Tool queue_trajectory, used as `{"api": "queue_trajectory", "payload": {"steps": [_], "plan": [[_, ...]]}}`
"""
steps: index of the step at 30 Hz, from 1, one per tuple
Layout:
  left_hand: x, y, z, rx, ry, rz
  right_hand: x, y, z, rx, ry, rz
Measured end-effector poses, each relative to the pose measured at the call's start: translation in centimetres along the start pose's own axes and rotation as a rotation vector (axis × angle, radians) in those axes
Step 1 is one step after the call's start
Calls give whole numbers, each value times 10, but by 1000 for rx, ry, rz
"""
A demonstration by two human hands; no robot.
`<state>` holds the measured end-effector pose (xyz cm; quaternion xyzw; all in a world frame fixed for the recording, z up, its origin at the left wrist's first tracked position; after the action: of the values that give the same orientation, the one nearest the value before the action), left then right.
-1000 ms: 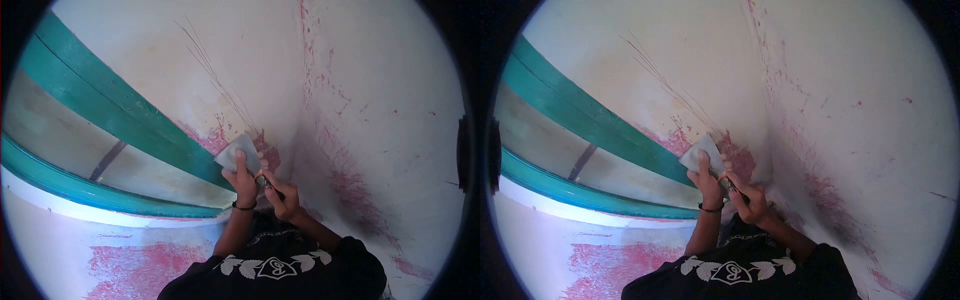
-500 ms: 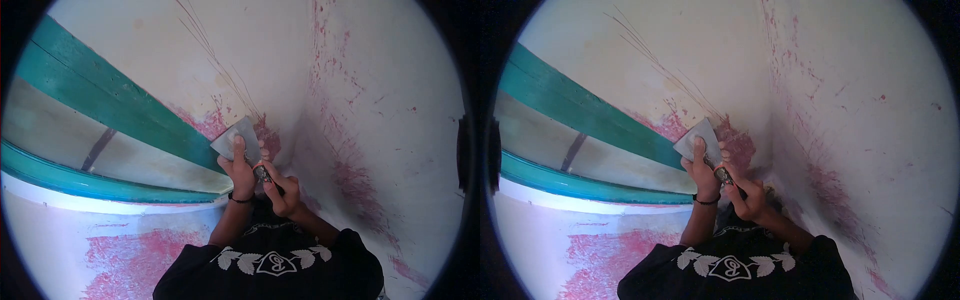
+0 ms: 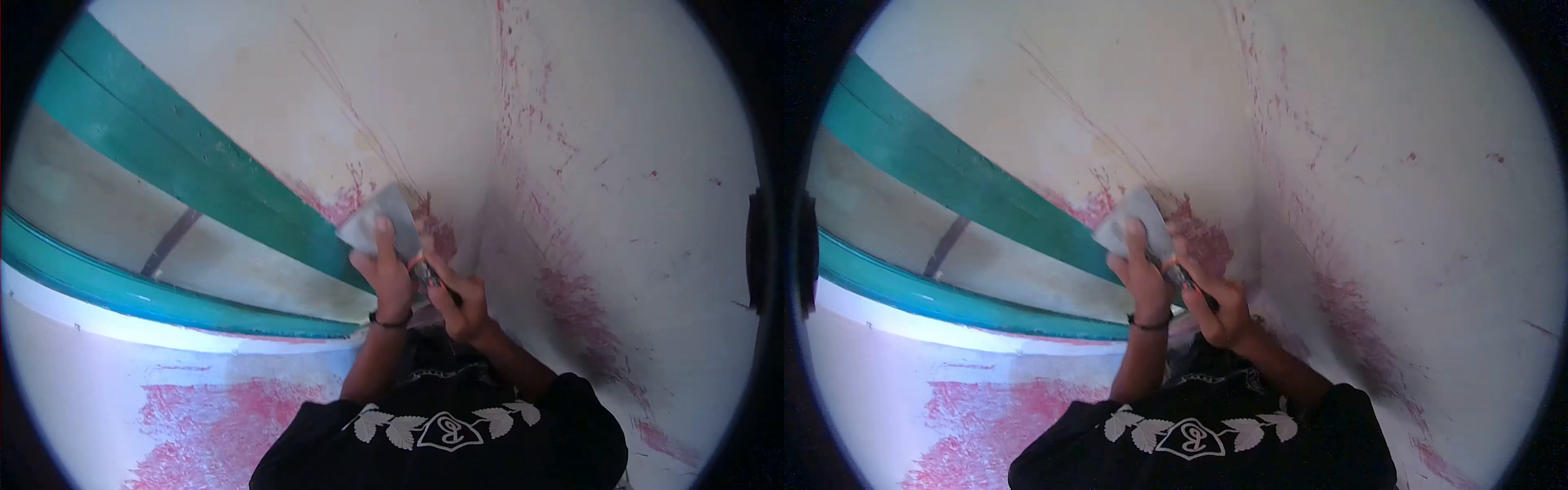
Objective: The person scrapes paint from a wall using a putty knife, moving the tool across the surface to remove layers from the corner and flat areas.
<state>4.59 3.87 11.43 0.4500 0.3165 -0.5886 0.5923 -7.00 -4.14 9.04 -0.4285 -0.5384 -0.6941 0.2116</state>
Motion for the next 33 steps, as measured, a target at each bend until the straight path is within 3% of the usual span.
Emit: {"api": "queue_trajectory", "payload": {"steps": [3,4,5,10,13,16,19,22,25,33], "plan": [[2,-13,1,65,-38,-34,-10,-8,2,-28,11,-13],[2,-7,1,-8,9,-54,4,-2,1,-17,41,40],[-3,-3,4,22,12,-26,13,2,0,-2,69,98],[-30,18,17,84,69,148,21,26,1,-1,34,-29],[-27,-2,19,67,-46,-51,12,12,-1,-7,26,25],[5,-15,4,52,22,-69,-9,-13,-3,-27,-16,11],[-6,-12,11,5,-10,-137,-3,-2,-4,-11,8,38],[-22,8,17,128,-14,29,12,19,-5,8,27,65],[-31,12,22,157,-61,41,15,24,-4,1,5,3],[6,-16,8,38,-63,-136,0,-13,-9,26,-33,116]]}}
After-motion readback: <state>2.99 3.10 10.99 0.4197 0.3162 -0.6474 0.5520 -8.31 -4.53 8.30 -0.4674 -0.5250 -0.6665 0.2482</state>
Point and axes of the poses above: each hand's wrist, its own y-axis towards the middle knuckle, its own z-axis out of the palm, x = y × z, the point moved 2 cm from there along y, towards the middle knuckle, and after that the axes turned 6 degrees about y, right-handed, at the moved point
